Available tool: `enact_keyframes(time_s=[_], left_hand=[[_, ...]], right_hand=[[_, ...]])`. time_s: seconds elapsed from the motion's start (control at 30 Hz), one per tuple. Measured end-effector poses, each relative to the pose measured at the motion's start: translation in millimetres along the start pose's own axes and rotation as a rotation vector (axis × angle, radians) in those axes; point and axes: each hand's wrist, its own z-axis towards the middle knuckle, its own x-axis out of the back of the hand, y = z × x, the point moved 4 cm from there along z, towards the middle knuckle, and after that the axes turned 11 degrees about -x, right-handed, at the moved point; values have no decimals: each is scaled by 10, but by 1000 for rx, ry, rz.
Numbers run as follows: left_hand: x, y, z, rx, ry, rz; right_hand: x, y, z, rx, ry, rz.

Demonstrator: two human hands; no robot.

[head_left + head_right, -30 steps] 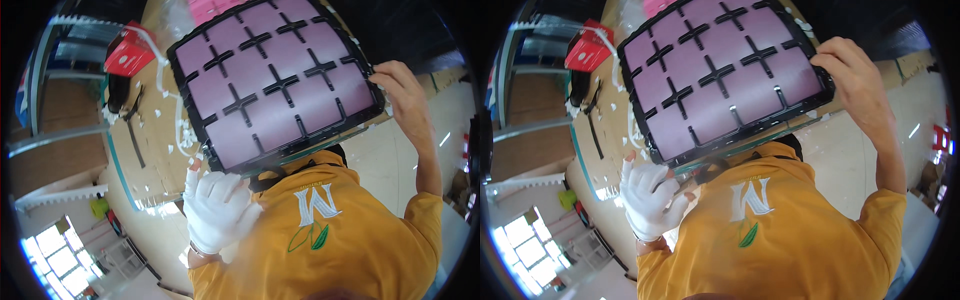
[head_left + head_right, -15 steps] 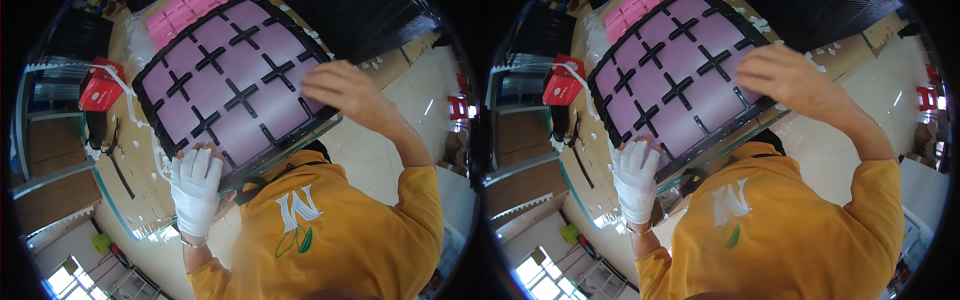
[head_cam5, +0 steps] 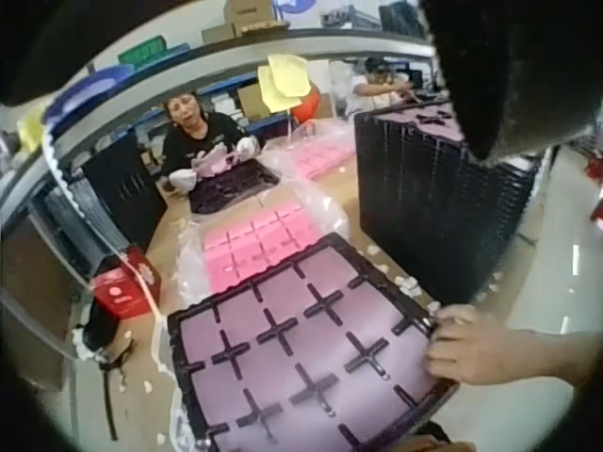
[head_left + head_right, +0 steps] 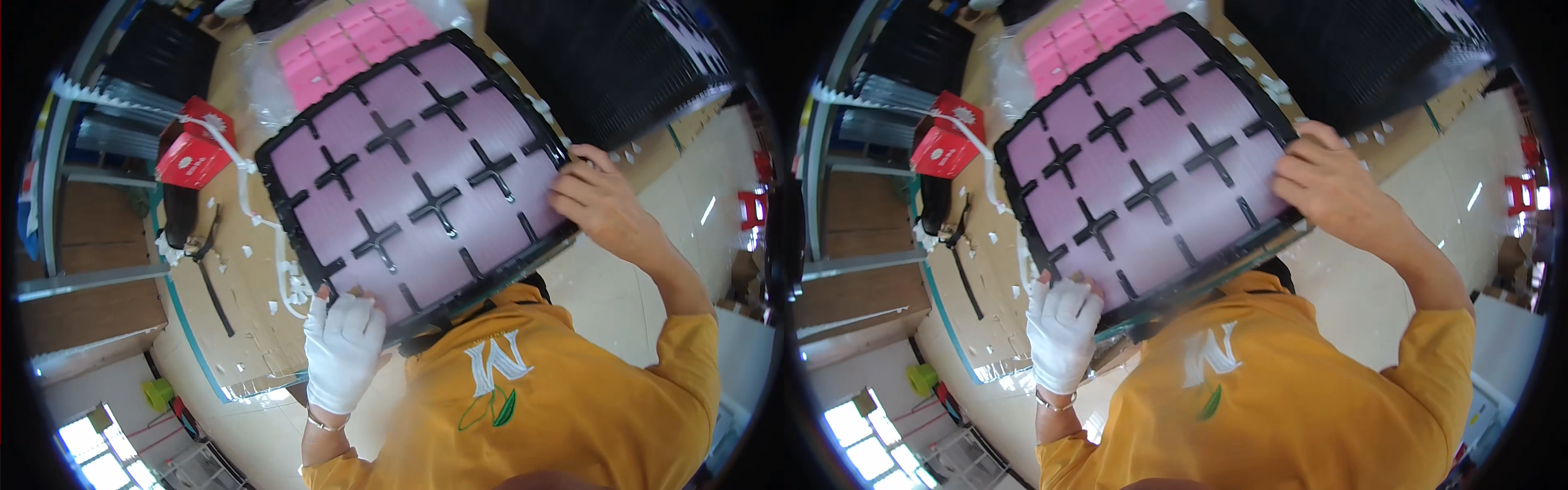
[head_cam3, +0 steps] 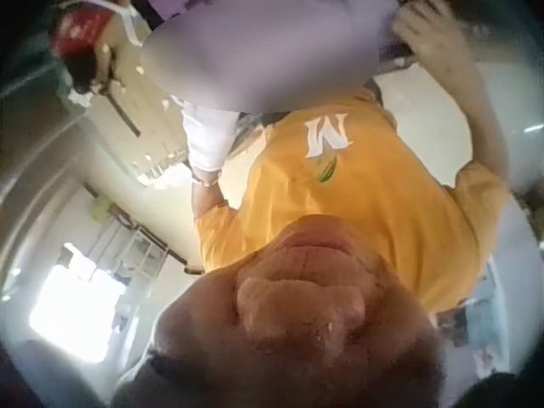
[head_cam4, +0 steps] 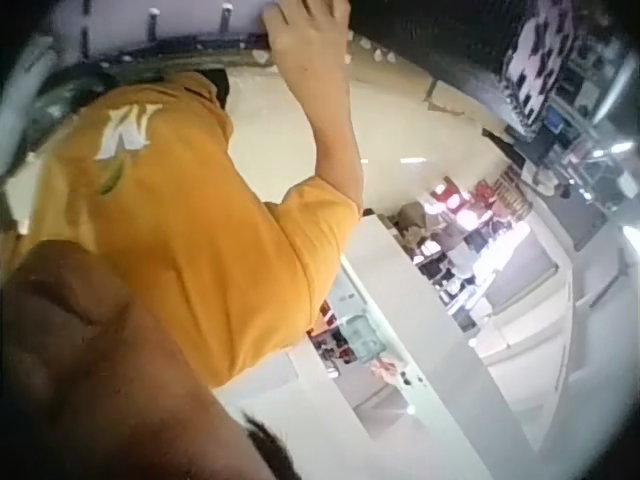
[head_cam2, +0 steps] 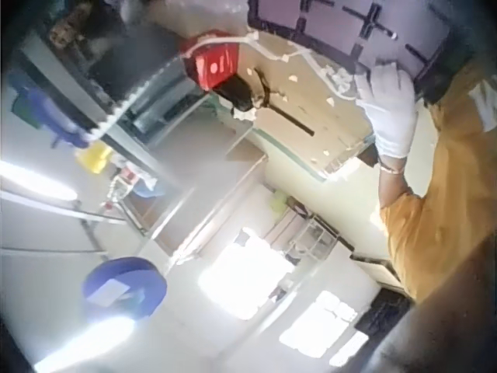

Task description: The person places small white adhesive pieces onto a black plastic tray, then inserts a pink grid insert into the tray. The process is repeated with another tray. The person works at a table with stacks of trays and inserts nearby.

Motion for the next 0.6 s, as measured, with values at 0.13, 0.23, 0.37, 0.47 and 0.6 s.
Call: enact_keyframes(time_s=[0.13, 0.23, 0.37, 0.47, 0.6], left_hand=[[200, -441, 104, 1, 57, 82], [294, -862, 438, 93, 228, 44], [-122, -1439, 677, 24, 161, 126], [-329, -1622, 708, -28, 73, 232], [-266, -1686, 760, 48, 7, 320]], right_hand=[[88, 284, 280, -83, 70, 36], [85, 399, 771, -122, 204, 33], [-420, 516, 1279, -106, 99, 19], [-644, 677, 1368, -143, 39, -38], [-565, 639, 1489, -137, 57, -153]])
